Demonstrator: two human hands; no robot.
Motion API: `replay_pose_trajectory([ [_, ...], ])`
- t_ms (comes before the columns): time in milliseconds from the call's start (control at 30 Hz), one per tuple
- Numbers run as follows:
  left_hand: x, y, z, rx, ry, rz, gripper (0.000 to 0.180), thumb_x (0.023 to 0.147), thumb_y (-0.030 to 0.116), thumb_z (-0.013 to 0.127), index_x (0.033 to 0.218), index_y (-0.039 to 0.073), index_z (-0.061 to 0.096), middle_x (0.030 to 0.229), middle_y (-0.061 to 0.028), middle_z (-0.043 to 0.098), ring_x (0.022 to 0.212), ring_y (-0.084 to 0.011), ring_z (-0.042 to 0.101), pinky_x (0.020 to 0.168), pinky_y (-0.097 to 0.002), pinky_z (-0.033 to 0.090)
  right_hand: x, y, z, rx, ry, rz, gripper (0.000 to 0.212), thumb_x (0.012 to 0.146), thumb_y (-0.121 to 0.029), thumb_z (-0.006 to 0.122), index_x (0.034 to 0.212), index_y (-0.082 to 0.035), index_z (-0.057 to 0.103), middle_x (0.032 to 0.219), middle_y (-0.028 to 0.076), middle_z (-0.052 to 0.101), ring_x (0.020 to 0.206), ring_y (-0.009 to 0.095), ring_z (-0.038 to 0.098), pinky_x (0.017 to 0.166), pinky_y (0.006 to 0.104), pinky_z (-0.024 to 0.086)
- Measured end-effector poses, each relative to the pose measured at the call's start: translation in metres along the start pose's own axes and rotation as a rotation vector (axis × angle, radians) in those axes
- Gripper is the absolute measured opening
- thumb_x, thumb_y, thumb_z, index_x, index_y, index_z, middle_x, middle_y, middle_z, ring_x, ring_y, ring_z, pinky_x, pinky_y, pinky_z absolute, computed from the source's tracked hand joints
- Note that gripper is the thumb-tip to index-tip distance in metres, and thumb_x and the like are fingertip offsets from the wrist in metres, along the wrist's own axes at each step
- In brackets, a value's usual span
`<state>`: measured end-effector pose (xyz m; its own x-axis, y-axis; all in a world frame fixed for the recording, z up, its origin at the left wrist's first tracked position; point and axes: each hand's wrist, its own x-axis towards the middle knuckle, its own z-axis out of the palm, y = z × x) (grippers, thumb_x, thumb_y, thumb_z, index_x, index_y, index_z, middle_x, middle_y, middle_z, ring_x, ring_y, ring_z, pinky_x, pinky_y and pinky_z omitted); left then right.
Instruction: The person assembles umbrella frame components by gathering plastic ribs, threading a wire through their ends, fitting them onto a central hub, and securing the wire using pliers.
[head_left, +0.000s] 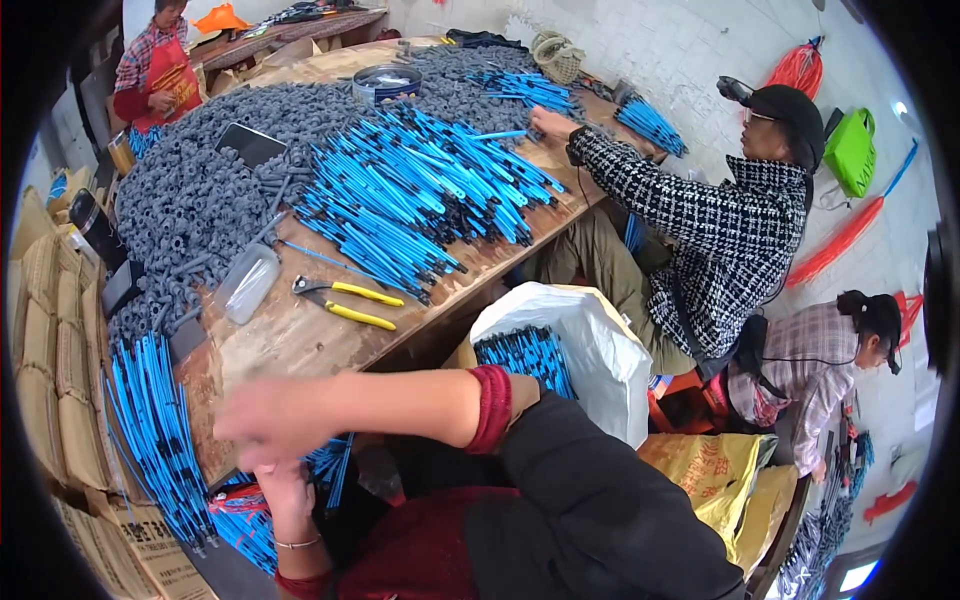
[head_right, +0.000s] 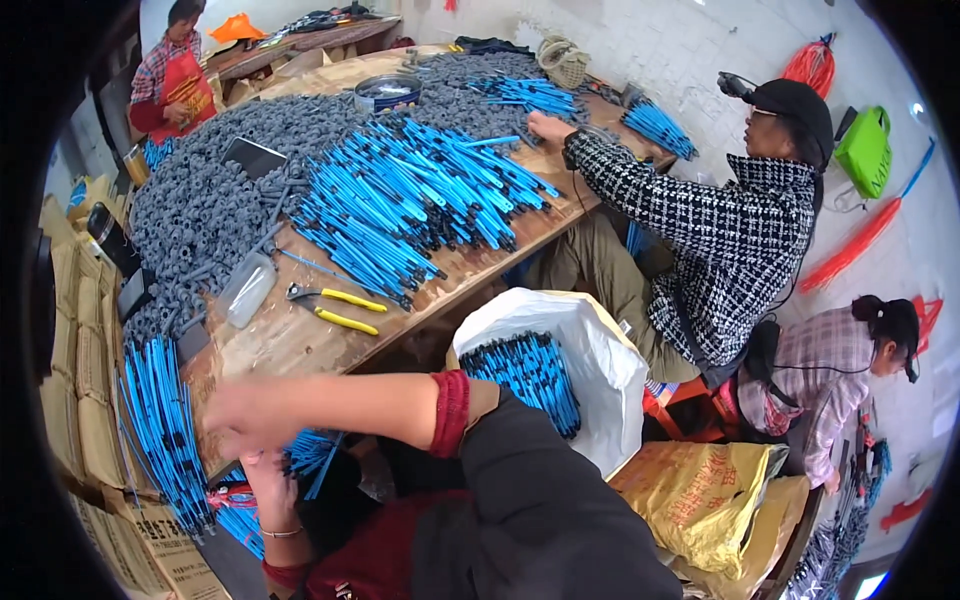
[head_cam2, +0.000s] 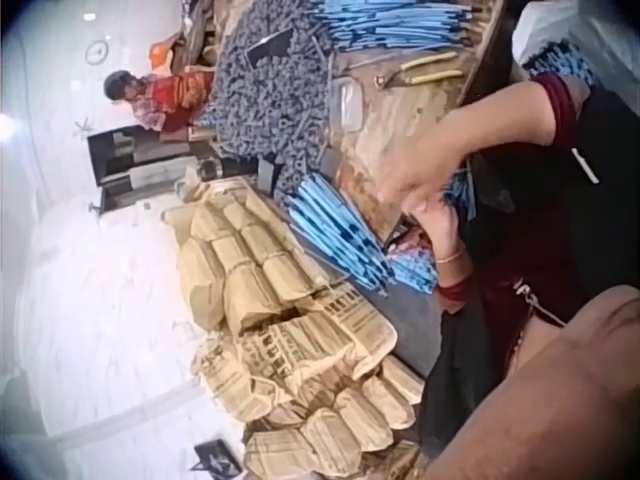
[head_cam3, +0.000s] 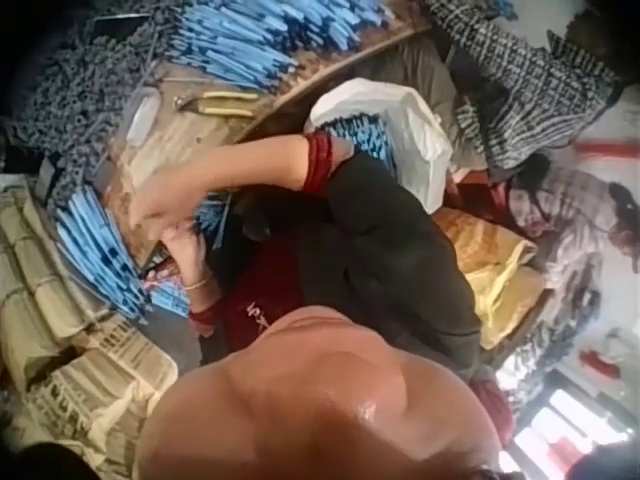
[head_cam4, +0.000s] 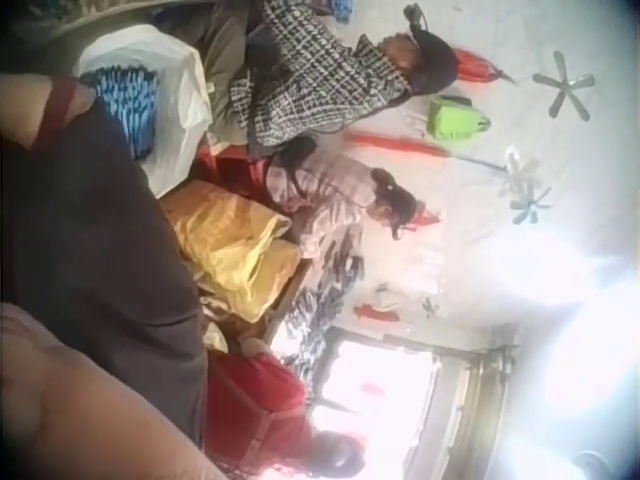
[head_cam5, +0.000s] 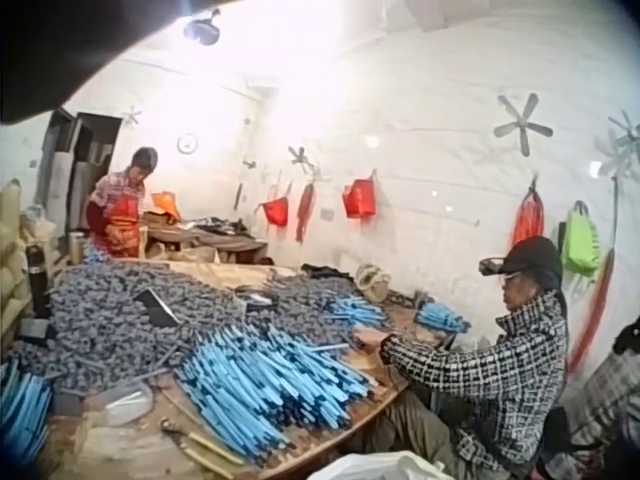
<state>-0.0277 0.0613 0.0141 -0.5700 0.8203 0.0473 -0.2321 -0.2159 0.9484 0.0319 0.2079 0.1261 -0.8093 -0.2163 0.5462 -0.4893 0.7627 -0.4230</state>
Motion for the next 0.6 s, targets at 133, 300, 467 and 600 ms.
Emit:
replay_pose_trajectory([
  [133, -0.007, 0.012, 0.002, -0.086, -0.087, -0.106, 0.016, 0.087, 0.012, 0.057, 0.100, 0.003, 0.054, 0.090, -0.0082, 0.063, 0.079, -0.0167, 0.060, 0.070, -0.0256, 0.048, -0.003, -0.007, 0.012, 0.028, -0.160, 0.298, 0.024, 0.077, -0.028, 0.058, 0.083, -0.005, 0.058, 0.081, 0.017, 0.061, 0.079, 0.035, 0.059, 0.068, 0.0431, 0.047],
  [300, 0.005, 0.015, -0.007, -0.100, -0.093, -0.133, 0.014, 0.088, 0.013, 0.057, 0.098, 0.004, 0.055, 0.086, -0.0099, 0.064, 0.077, -0.0183, 0.061, 0.069, -0.0275, 0.049, 0.032, 0.063, -0.022, 0.119, -0.032, 0.205, 0.022, 0.077, -0.023, 0.057, 0.083, -0.003, 0.062, 0.081, 0.016, 0.063, 0.079, 0.033, 0.062, 0.067, 0.0429, 0.050],
  [467, 0.034, 0.019, -0.014, -0.143, -0.016, -0.210, 0.013, 0.087, 0.009, 0.055, 0.097, 0.001, 0.058, 0.081, -0.0143, 0.066, 0.075, -0.0222, 0.063, 0.070, -0.0302, 0.050, 0.050, 0.186, -0.030, -0.659, -0.117, 0.604, 0.012, 0.074, -0.015, 0.057, 0.073, -0.009, 0.067, 0.082, 0.012, 0.066, 0.078, 0.030, 0.065, 0.064, 0.0410, 0.052],
  [600, 0.033, 0.017, -0.022, -0.173, -0.043, -0.247, 0.013, 0.087, 0.008, 0.055, 0.097, 0.001, 0.058, 0.080, -0.0143, 0.066, 0.072, -0.0225, 0.064, 0.070, -0.0313, 0.051, 0.049, 0.222, -0.007, -0.660, -0.254, 0.705, 0.014, 0.075, -0.015, 0.057, 0.079, -0.011, 0.070, 0.085, 0.010, 0.067, 0.080, 0.028, 0.066, 0.065, 0.0397, 0.053],
])
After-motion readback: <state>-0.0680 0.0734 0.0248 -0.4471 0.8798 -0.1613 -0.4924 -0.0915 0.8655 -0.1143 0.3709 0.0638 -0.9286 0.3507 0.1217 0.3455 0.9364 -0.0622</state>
